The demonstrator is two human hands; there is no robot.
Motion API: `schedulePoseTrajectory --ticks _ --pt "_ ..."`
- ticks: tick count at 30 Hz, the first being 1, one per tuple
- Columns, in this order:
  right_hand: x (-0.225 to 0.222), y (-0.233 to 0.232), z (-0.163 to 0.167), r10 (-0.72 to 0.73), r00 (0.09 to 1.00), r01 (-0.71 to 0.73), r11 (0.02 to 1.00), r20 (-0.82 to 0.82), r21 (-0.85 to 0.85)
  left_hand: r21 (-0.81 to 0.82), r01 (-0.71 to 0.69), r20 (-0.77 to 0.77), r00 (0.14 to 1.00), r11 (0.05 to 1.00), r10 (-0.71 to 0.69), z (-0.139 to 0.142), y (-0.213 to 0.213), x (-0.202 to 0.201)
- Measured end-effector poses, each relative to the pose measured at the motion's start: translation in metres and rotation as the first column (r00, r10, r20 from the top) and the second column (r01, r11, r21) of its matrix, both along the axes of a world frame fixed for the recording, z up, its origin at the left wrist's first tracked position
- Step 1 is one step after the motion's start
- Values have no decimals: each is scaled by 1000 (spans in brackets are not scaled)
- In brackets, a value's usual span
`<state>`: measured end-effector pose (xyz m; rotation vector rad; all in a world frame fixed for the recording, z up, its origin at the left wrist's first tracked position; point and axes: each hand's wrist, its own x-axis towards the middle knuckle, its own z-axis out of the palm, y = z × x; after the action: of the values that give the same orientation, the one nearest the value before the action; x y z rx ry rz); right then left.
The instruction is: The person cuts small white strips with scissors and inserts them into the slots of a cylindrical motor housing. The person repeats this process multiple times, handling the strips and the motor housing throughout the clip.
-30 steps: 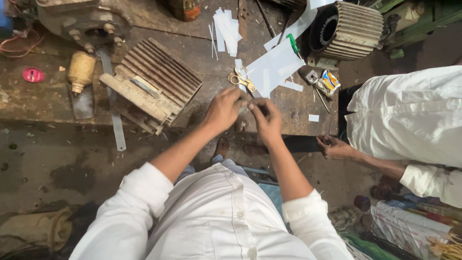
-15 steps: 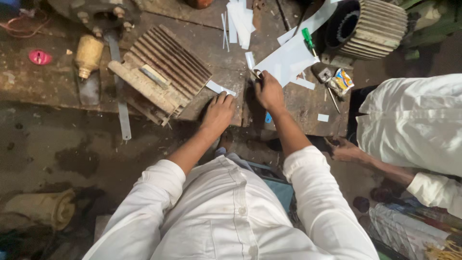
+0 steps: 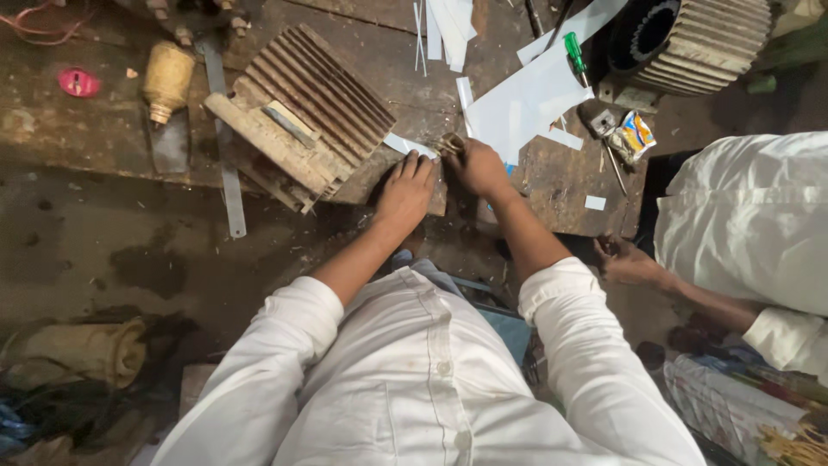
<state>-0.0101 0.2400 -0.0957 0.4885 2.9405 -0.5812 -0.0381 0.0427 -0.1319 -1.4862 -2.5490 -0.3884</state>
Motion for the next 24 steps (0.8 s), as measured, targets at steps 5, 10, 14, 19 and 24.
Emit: schedulePoseTrajectory --ticks 5,10,14,19,24 --pt "20 -17 -1 79 994 -81 996 -71 -38 27 -26 63 998 999 24 3 -6 4" --pt "27 -28 4 102 973 -75 988 -206 137 4 -20 112 994 1000 20 8 -1 -1" --pt "8 -12 9 67 989 -58 995 -131 76 -14 -7 123 992 1000 9 14 10 -8" --pt "16 -11 14 -243 950 211 963 -196 -170 53 94 77 992 994 -98 23 18 -28" --pt "36 -33 44 -536 753 551 198 381 -811 349 269 28 954 898 -297 58 -1 -34"
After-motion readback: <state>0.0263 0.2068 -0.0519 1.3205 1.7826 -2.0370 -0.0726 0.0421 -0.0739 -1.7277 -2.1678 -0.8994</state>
